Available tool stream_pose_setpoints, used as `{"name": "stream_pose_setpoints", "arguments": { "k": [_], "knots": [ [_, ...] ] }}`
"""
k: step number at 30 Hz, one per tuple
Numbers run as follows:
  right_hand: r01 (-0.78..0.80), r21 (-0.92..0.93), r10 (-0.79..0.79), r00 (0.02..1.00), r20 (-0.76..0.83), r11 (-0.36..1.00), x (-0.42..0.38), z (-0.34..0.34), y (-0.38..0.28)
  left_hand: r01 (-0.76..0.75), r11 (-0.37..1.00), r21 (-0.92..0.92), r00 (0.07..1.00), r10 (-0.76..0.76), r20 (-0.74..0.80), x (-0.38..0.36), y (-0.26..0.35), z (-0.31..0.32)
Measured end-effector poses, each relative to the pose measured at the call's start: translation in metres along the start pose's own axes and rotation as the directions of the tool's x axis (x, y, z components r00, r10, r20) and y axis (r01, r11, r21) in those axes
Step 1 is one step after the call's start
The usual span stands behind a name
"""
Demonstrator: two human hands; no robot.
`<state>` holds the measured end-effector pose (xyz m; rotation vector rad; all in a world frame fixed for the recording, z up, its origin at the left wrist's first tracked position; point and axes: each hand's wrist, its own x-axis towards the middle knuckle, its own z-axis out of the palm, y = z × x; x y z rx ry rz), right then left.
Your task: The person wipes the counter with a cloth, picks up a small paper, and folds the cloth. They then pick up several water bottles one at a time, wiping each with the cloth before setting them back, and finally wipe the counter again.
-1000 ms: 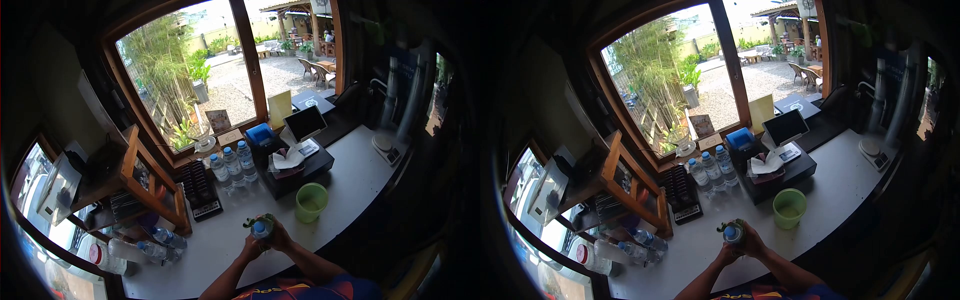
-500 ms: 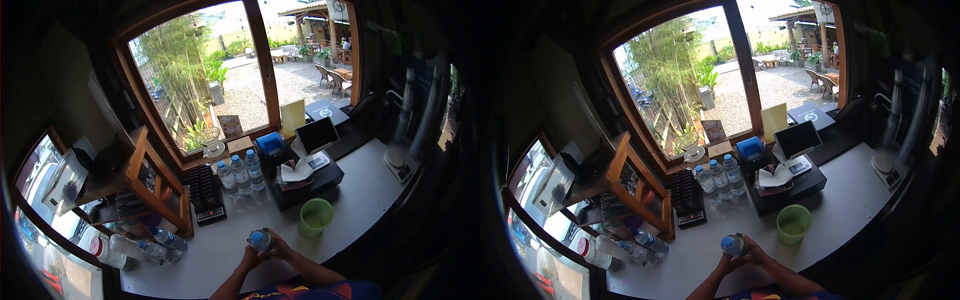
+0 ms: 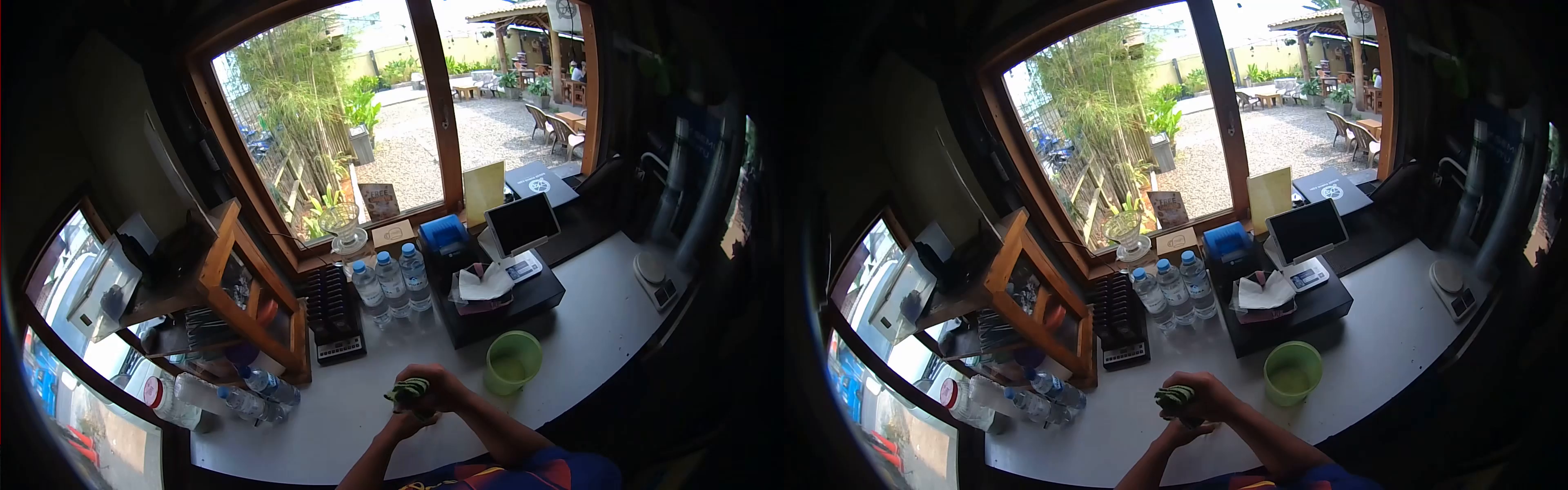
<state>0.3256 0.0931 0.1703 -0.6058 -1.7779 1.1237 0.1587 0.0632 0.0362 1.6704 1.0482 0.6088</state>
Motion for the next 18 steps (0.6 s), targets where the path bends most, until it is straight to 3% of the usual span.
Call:
{"name": "stream_pose_setpoints", "arguments": {
  "k": [3, 5, 7, 8, 11, 12, 13, 15, 18],
  "knots": [
    [0.059, 0.112, -0.051, 0.996, -0.073, 0.992, -0.019, 0.006, 0.022, -0.158, 0.987, -0.011, 0.977, 0.155, -0.149, 0.001, 0.004, 0.007],
    [0.04, 0.245, -0.031, 0.999, -0.042, 0.969, -0.032, 0.011, 0.038, -0.249, 0.963, 0.103, 0.952, 0.263, -0.155, 0.002, -0.012, 0.007],
    [0.024, 0.329, 0.001, 0.997, -0.076, 0.944, -0.04, 0.016, 0.041, -0.234, 0.97, 0.068, 0.965, 0.24, -0.105, 0.002, -0.02, 0.002],
    [-0.163, 0.285, 0.182, 0.982, -0.044, 0.945, -0.052, 0.018, 0.054, -0.224, 0.973, 0.053, 0.97, 0.228, -0.086, 0.002, -0.028, 0.0],
    [-0.211, 0.368, 0.247, 0.967, -0.054, 0.905, -0.075, 0.025, 0.106, -0.155, 0.965, 0.212, 0.984, 0.171, -0.058, 0.003, -0.039, -0.003],
    [-0.269, 0.38, 0.304, 0.952, -0.034, 0.885, -0.075, 0.019, 0.093, -0.045, 0.993, 0.112, 0.999, 0.046, -0.01, 0.005, -0.034, -0.006],
    [-0.326, 0.392, 0.36, 0.933, -0.014, 0.86, -0.074, 0.014, 0.079, -0.083, 0.987, 0.138, 0.997, 0.083, 0.001, 0.007, -0.028, -0.007],
    [-0.225, 0.348, 0.252, 0.967, -0.036, 0.91, -0.063, 0.011, 0.062, -0.158, 0.969, 0.191, 0.987, 0.156, 0.028, 0.007, -0.015, -0.011],
    [0.15, 0.041, -0.148, 0.987, -0.058, 0.988, -0.029, 0.001, 0.022, -0.125, 0.988, -0.095, 0.984, 0.135, 0.113, 0.008, 0.015, -0.014]
  ]
}}
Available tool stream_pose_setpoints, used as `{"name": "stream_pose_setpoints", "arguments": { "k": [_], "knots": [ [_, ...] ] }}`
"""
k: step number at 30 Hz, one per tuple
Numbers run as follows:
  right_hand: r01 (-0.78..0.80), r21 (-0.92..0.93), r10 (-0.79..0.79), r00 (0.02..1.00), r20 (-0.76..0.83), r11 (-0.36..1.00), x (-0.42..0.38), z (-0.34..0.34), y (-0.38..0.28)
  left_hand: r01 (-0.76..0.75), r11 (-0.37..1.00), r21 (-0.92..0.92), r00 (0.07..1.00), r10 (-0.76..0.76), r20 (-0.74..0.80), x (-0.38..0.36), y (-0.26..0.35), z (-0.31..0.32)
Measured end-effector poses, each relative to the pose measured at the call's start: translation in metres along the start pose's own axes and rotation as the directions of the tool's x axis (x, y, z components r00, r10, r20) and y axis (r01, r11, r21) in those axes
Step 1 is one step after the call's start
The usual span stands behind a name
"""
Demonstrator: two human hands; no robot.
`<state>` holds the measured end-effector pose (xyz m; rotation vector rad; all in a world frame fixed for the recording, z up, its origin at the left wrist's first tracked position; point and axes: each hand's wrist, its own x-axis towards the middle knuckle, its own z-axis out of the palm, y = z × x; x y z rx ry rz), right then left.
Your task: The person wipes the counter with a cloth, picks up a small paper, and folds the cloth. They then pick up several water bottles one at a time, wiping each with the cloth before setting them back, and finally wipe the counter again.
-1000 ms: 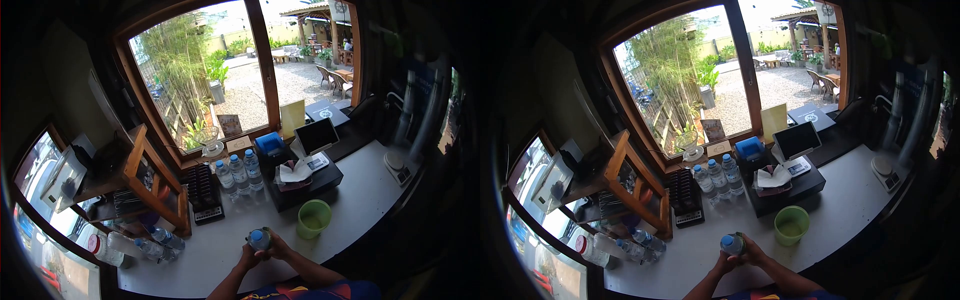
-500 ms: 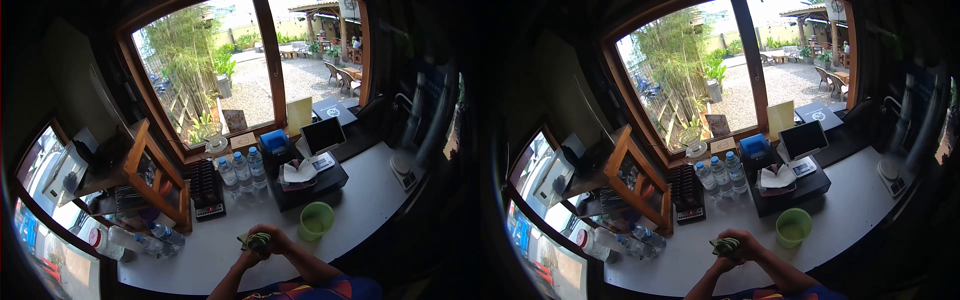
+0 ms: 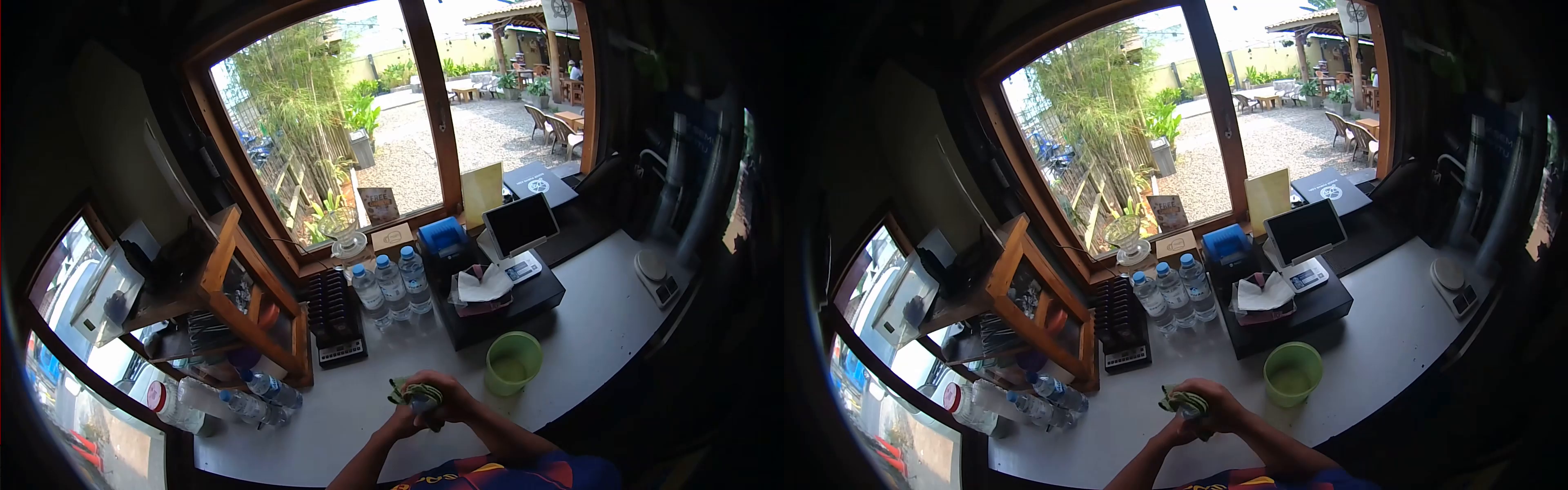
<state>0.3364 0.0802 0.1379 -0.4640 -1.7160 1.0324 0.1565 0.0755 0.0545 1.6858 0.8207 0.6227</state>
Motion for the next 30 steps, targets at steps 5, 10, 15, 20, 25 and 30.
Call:
{"name": "stream_pose_setpoints", "arguments": {
  "k": [5, 10, 15, 20, 25, 30],
  "knots": [
    [-0.073, -0.255, 0.107, 0.987, 0.12, 0.964, 0.034, -0.001, -0.032, 0.028, 0.988, 0.152, 0.998, -0.019, -0.058, -0.004, -0.013, 0.006],
    [-0.247, 0.195, 0.237, 0.969, 0.073, 0.949, -0.006, -0.003, 0.011, -0.021, 0.992, 0.123, 0.99, 0.038, -0.135, -0.001, -0.033, 0.014],
    [-0.413, 0.052, 0.412, 0.911, 0.024, 0.909, -0.062, 0.014, 0.072, -0.046, 0.996, 0.079, 0.993, 0.054, -0.104, -0.016, 0.004, 0.011],
    [-0.158, 0.226, 0.187, 0.976, -0.108, 0.961, -0.034, 0.016, 0.027, -0.087, 0.904, 0.418, 0.974, 0.165, -0.154, -0.005, -0.037, 0.009],
    [0.069, -0.292, -0.083, 0.996, -0.033, 0.954, 0.002, 0.009, -0.019, -0.041, 0.977, 0.209, 0.976, 0.084, -0.202, -0.006, -0.031, 0.018],
    [-0.018, 0.016, 0.021, 0.974, -0.226, 1.0, -0.022, 0.017, 0.007, 0.007, 0.905, 0.425, 0.99, 0.055, -0.132, -0.008, -0.036, 0.014]
  ]
}}
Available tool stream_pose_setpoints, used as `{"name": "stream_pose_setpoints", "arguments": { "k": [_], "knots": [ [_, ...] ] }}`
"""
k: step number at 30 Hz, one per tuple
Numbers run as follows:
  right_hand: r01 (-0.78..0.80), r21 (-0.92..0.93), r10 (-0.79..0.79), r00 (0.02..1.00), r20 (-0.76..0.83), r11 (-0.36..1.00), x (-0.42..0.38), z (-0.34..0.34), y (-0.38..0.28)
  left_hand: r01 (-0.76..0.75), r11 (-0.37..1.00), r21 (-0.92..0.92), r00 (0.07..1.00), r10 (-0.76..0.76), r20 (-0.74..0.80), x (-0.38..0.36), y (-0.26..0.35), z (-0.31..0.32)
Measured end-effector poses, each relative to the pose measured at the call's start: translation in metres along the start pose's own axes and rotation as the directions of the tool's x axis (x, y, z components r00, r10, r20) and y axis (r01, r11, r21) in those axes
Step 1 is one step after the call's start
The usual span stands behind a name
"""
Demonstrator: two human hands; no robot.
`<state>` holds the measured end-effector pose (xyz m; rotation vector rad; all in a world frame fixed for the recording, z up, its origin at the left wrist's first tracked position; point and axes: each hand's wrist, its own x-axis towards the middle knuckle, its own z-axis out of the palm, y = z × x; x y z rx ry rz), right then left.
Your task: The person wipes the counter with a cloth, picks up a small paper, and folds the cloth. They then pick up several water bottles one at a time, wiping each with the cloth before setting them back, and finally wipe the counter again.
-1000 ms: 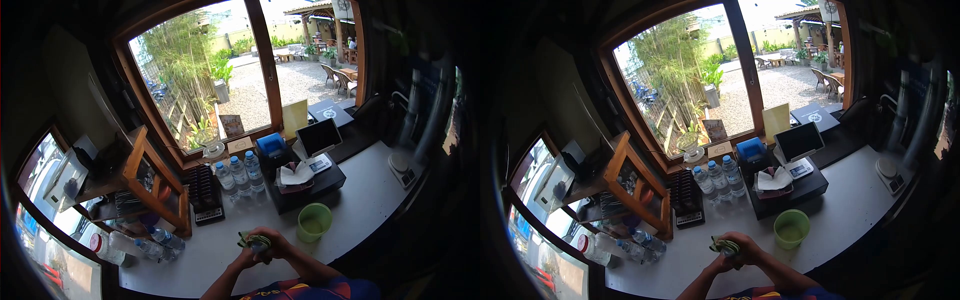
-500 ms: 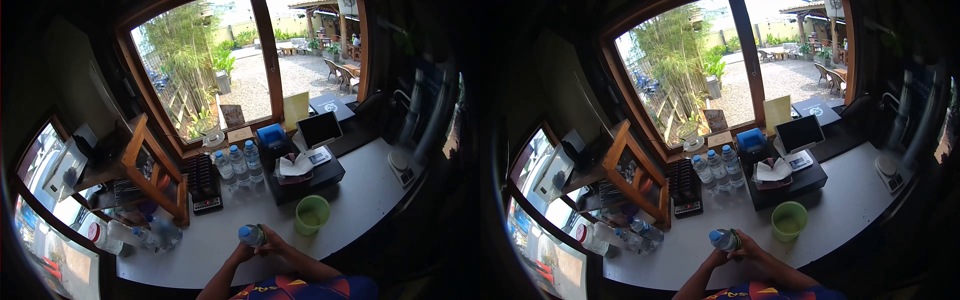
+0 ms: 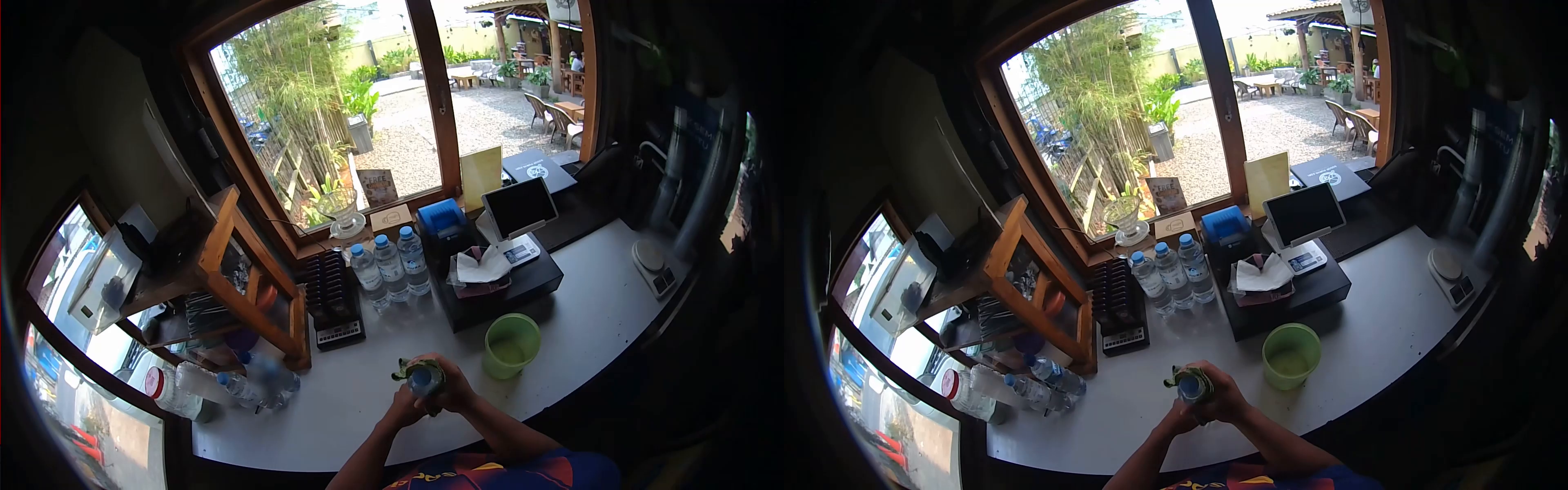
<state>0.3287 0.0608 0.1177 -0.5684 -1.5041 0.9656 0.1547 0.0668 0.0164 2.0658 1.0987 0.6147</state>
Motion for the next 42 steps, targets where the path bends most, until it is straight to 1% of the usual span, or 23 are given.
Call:
{"name": "stream_pose_setpoints", "arguments": {
  "k": [3, 4, 5, 6, 8, 10, 12, 15, 19, 20, 23, 24, 27, 28, 29, 31, 32, 33, 35, 37, 38, 41, 42],
  "knots": [
    [-0.23, -0.037, 0.231, 0.973, 0.019, 0.972, -0.042, -0.004, 0.042, 0.121, 0.984, -0.129, 0.992, -0.125, -0.021, -0.007, -0.018, 0.012],
    [-0.41, 0.009, 0.41, 0.912, 0.036, 0.912, -0.05, -0.005, 0.038, 0.094, 0.995, -0.014, 0.993, -0.093, 0.075, -0.005, 0.001, -0.001],
    [-0.575, 0.05, 0.573, 0.818, 0.051, 0.816, -0.057, -0.007, 0.034, 0.084, 0.996, 0.013, 0.995, -0.084, 0.051, -0.003, 0.002, -0.003],
    [-0.626, 0.119, 0.625, 0.779, 0.048, 0.771, -0.061, -0.004, 0.037, 0.076, 0.996, 0.041, 0.997, -0.077, 0.028, -0.003, 0.004, -0.002],
    [-0.433, 0.025, 0.433, 0.898, -0.076, 0.901, -0.061, 0.004, 0.04, 0.11, 0.993, 0.044, 0.992, -0.113, 0.053, -0.006, 0.01, -0.007],
    [-0.273, -0.046, 0.264, 0.954, -0.14, 0.961, -0.044, 0.013, 0.026, 0.094, 0.992, 0.087, 0.994, -0.087, -0.073, -0.016, 0.007, 0.003],
    [-0.102, -0.167, 0.063, 0.973, -0.221, 0.981, -0.022, 0.023, 0.003, 0.041, 0.98, 0.195, 0.993, -0.018, -0.119, -0.022, 0.015, 0.006],
    [0.08, -0.172, -0.111, 0.977, -0.183, 0.982, -0.003, 0.032, 0.004, 0.085, 0.993, 0.088, 0.976, -0.065, -0.206, -0.032, -0.003, 0.024],
    [-0.079, -0.299, 0.066, 0.996, -0.054, 0.951, -0.041, 0.034, 0.069, 0.001, 0.945, 0.326, 0.997, 0.025, -0.075, -0.054, -0.024, 0.022],
    [-0.099, -0.173, 0.092, 0.994, -0.05, 0.98, -0.053, 0.032, 0.087, 0.119, 0.953, 0.277, 0.972, -0.169, 0.164, -0.048, 0.01, -0.007],
    [-0.045, -0.329, 0.065, 0.997, 0.051, 0.943, -0.065, 0.019, 0.084, -0.072, 0.959, 0.273, 0.985, 0.111, -0.131, -0.066, -0.004, 0.0],
    [-0.07, -0.264, 0.09, 0.994, 0.065, 0.962, -0.073, 0.018, 0.098, -0.024, 0.937, 0.349, 0.998, 0.042, -0.043, -0.07, 0.004, -0.01],
    [-0.148, -0.32, 0.162, 0.987, 0.019, 0.936, -0.072, 0.019, 0.073, -0.072, 0.98, 0.187, 0.97, 0.113, -0.214, -0.079, 0.007, -0.018],
    [-0.363, -0.218, 0.375, 0.927, 0.016, 0.906, -0.068, 0.018, 0.061, -0.047, 0.981, -0.19, 0.948, -0.017, -0.319, -0.076, 0.034, -0.025],
    [-0.561, -0.115, 0.568, 0.822, 0.04, 0.82, -0.063, 0.018, 0.049, 0.017, 0.98, -0.197, 0.966, -0.067, -0.248, -0.067, 0.037, -0.028],
    [-0.534, -0.256, 0.555, 0.832, 0.011, 0.805, -0.06, 0.018, 0.051, 0.15, 0.97, -0.192, 0.978, -0.173, -0.113, -0.056, 0.037, -0.032],
    [-0.296, -0.488, 0.335, 0.942, -0.008, 0.821, -0.064, 0.019, 0.067, 0.131, 0.986, -0.106, 0.978, -0.146, -0.152, -0.043, 0.011, -0.021],
    [-0.044, -0.687, 0.091, 0.995, 0.033, 0.726, -0.069, 0.019, 0.088, 0.094, 0.968, -0.231, 0.961, -0.148, -0.232, -0.032, 0.012, -0.019],
    [-0.121, -0.806, 0.173, 0.985, -0.023, 0.579, -0.079, 0.018, 0.122, -0.019, 0.888, -0.458, 0.909, -0.176, -0.379, 0.002, 0.026, -0.018],
    [-0.221, -0.832, 0.175, 0.973, -0.151, 0.508, -0.06, 0.022, 0.114, -0.029, 0.879, -0.476, 0.894, -0.191, -0.406, 0.031, 0.027, -0.025],
    [-0.137, -0.921, 0.155, 0.984, -0.086, 0.364, -0.057, 0.019, 0.114, -0.059, 0.885, -0.461, 0.88, -0.172, -0.442, 0.048, 0.016, -0.023],
    [-0.213, -0.863, 0.256, 0.961, -0.101, 0.459, -0.05, 0.015, 0.117, -0.097, 0.923, -0.372, 0.854, -0.114, -0.507, 0.101, -0.006, -0.032],
    [-0.181, -0.895, 0.285, 0.957, -0.064, 0.408, -0.049, 0.015, 0.114, -0.102, 0.936, -0.338, 0.85, -0.095, -0.518, 0.119, -0.008, -0.036]
  ]
}}
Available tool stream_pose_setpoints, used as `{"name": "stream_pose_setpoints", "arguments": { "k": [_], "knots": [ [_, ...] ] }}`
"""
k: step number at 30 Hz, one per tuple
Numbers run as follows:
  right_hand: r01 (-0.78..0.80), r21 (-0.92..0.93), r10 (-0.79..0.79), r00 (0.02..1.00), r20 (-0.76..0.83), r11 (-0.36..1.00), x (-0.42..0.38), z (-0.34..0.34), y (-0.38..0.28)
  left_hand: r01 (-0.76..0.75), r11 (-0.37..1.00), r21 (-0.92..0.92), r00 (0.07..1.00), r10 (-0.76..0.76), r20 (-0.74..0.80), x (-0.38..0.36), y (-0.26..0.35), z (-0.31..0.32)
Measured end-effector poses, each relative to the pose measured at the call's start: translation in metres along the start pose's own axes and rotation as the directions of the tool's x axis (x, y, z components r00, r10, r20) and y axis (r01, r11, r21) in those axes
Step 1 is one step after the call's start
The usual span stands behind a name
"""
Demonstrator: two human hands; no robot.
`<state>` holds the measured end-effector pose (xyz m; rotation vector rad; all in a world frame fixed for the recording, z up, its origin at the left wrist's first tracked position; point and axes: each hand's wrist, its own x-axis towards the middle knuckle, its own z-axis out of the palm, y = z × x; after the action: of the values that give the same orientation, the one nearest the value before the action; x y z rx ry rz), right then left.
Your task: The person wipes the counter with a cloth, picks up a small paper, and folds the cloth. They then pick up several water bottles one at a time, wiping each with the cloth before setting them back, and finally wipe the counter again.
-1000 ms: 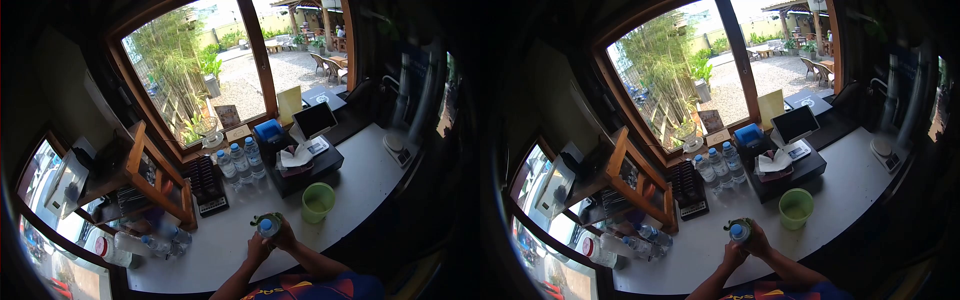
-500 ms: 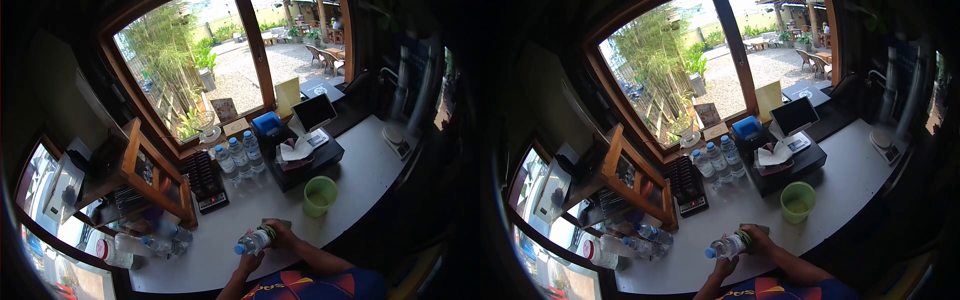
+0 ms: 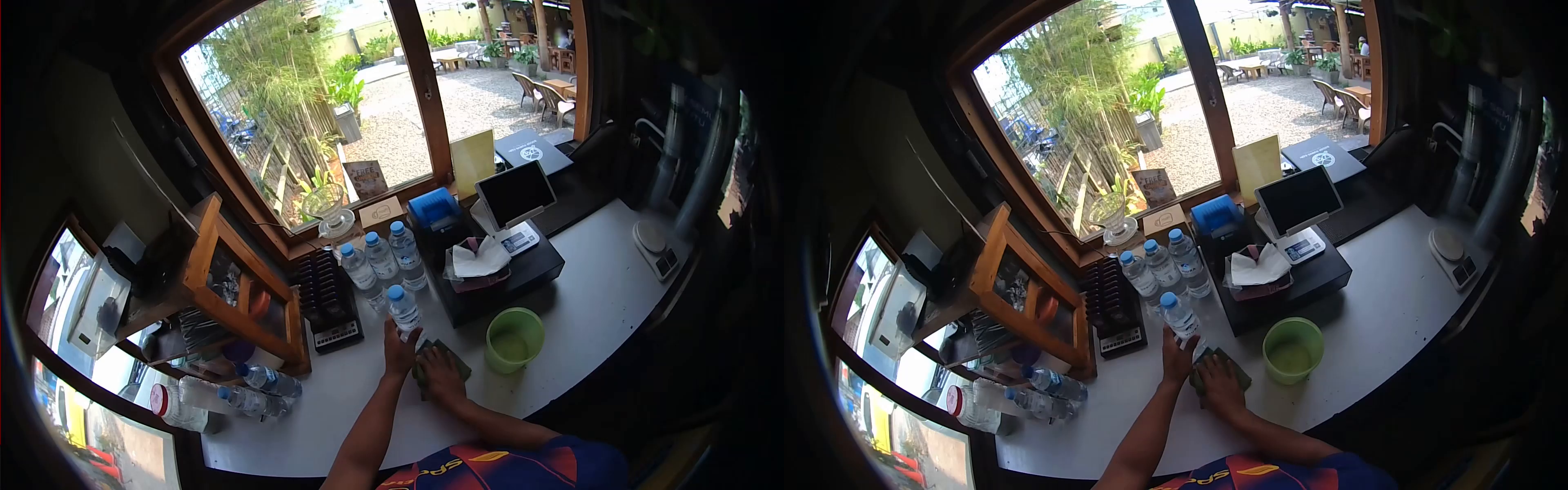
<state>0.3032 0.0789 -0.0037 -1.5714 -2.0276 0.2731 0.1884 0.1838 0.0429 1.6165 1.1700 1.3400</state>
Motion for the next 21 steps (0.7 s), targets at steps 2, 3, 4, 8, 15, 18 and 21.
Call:
{"name": "stream_pose_setpoints", "arguments": {
  "k": [2, 3, 4, 8, 15, 18, 21],
  "knots": [
    [0.043, -0.136, -0.031, 0.996, 0.089, 0.99, 0.001, -0.005, -0.004, -0.001, 0.999, 0.037, 0.999, 0.0, 0.033, 0.034, 0.0, 0.008],
    [0.045, -0.141, -0.033, 0.996, 0.087, 0.989, 0.001, -0.005, -0.003, 0.0, 0.999, 0.053, 0.999, -0.003, 0.049, 0.047, -0.002, 0.012],
    [0.046, -0.146, -0.034, 0.996, 0.085, 0.988, 0.001, -0.004, -0.003, -0.021, 0.996, 0.092, 0.999, 0.016, 0.05, 0.058, -0.012, 0.017],
    [0.017, -0.072, -0.009, 0.994, 0.111, 0.997, 0.001, -0.011, -0.007, -0.056, 0.991, 0.125, 0.997, 0.05, 0.05, 0.083, -0.034, 0.031],
    [0.006, -0.025, -0.003, 0.994, 0.111, 1.0, 0.002, -0.024, -0.011, 0.007, 0.959, 0.283, 0.991, -0.044, 0.123, 0.103, -0.028, 0.028],
    [-0.001, 0.01, 0.0, 0.997, 0.077, 1.0, 0.002, -0.019, -0.01, 0.008, 0.951, 0.311, 0.982, -0.067, 0.179, 0.108, -0.042, 0.024],
    [-0.018, 0.042, 0.016, 0.999, 0.049, 0.999, 0.002, -0.022, -0.013, -0.018, 0.868, 0.496, 0.971, -0.102, 0.215, 0.094, -0.068, 0.014]
  ]
}}
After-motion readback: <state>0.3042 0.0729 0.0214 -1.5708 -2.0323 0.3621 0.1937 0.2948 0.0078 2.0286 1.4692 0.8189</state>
